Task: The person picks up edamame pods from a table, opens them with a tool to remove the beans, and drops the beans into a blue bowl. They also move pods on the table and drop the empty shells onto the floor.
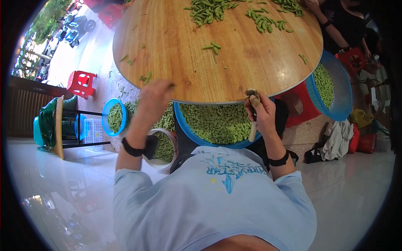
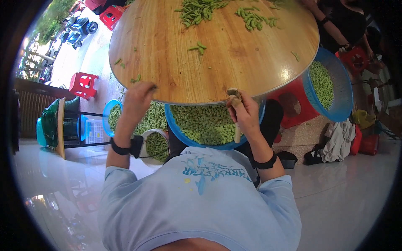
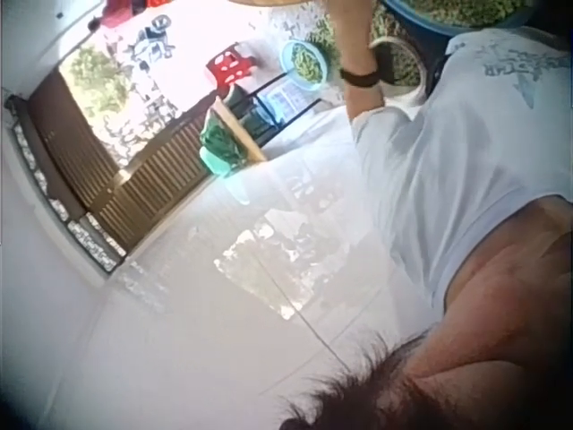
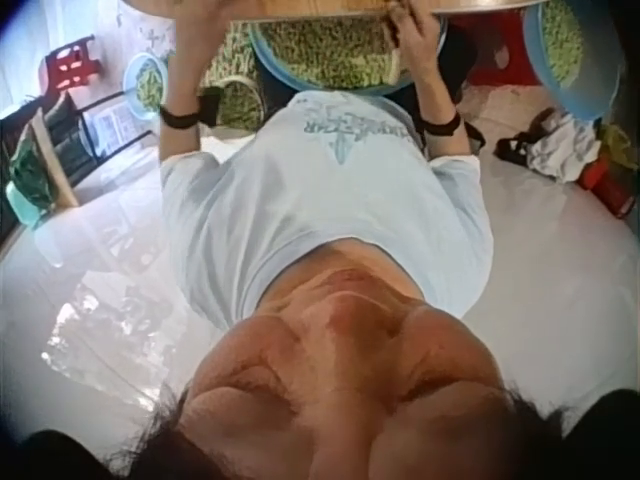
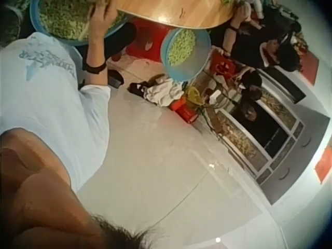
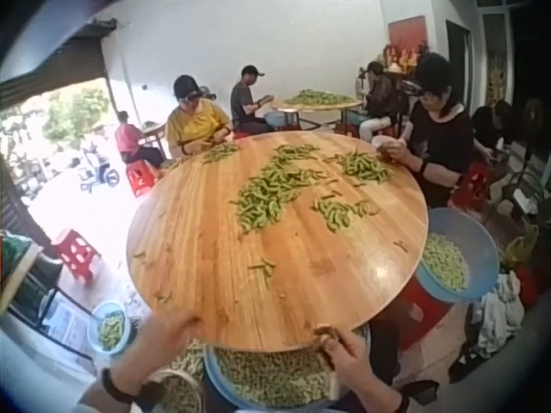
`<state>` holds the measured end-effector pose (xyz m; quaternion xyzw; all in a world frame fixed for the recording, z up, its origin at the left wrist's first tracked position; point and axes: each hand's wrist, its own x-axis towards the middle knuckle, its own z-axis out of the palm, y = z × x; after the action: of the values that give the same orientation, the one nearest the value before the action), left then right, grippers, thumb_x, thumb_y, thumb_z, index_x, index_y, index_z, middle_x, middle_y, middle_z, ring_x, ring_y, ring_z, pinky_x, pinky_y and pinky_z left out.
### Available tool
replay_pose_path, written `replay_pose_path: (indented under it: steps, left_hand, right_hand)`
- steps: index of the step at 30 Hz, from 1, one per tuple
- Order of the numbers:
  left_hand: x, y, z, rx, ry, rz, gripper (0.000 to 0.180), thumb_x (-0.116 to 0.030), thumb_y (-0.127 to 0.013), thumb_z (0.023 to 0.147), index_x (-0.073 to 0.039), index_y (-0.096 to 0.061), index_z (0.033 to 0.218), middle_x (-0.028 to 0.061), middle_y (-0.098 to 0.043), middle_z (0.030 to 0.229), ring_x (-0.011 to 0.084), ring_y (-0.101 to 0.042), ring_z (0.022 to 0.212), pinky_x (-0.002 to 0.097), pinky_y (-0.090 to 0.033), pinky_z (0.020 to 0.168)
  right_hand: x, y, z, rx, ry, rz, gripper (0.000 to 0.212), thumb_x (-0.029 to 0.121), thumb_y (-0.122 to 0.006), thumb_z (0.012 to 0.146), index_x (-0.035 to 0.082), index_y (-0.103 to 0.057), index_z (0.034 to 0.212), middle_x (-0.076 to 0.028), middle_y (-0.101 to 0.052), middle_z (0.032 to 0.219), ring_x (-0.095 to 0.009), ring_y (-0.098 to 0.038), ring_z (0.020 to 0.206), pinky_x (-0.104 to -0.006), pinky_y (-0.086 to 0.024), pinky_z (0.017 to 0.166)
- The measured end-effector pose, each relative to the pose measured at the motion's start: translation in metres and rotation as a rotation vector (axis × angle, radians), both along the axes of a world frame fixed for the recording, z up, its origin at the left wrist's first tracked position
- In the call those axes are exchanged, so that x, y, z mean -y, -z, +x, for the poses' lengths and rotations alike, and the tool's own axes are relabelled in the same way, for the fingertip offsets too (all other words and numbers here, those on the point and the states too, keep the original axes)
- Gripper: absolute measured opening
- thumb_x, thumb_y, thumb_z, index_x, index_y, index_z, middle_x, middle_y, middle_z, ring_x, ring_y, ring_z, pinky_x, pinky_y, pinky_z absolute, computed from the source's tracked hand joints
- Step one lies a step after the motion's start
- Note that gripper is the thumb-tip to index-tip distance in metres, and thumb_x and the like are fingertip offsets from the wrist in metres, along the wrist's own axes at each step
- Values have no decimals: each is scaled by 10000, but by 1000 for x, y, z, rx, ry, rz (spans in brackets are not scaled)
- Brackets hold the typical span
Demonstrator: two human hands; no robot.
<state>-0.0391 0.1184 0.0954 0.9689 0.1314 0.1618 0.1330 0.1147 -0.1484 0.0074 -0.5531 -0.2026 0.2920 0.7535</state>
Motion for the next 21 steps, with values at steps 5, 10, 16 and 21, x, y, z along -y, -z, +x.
replay_pose_path:
  steps: [5,10,16,21]
  left_hand:
    - [-51,15,25,-2,-23,58,157,-119,-582,816,-28,-651,924,175,-612,851,360,-590,847,447,-474,747]
    - [-43,50,123,97,128,-83,189,-99,-573,798,-56,-636,971,199,-577,922,395,-572,875,452,-468,763]
    - [-38,69,167,-10,75,17,144,-62,-555,796,10,-562,920,226,-535,992,411,-556,926,456,-467,773]
    - [-37,71,144,58,20,-117,114,-46,-558,797,16,-536,889,223,-577,937,383,-577,881,438,-475,752]
  right_hand:
    - [-2,6,-5,-44,4,42,303,149,-450,960,-14,-533,1202,-44,-565,793,-64,-453,495,-196,-338,422]
    - [-11,0,-18,-25,-58,4,306,147,-456,964,-11,-518,1219,-32,-553,775,-52,-441,495,-191,-335,429]
    - [-1,8,-17,-40,-37,30,321,167,-453,977,0,-508,1246,-29,-541,769,-57,-443,511,-191,-340,426]
    - [-3,9,-18,-69,-35,56,361,185,-453,984,7,-476,1296,-22,-535,762,-53,-433,494,-192,-338,423]
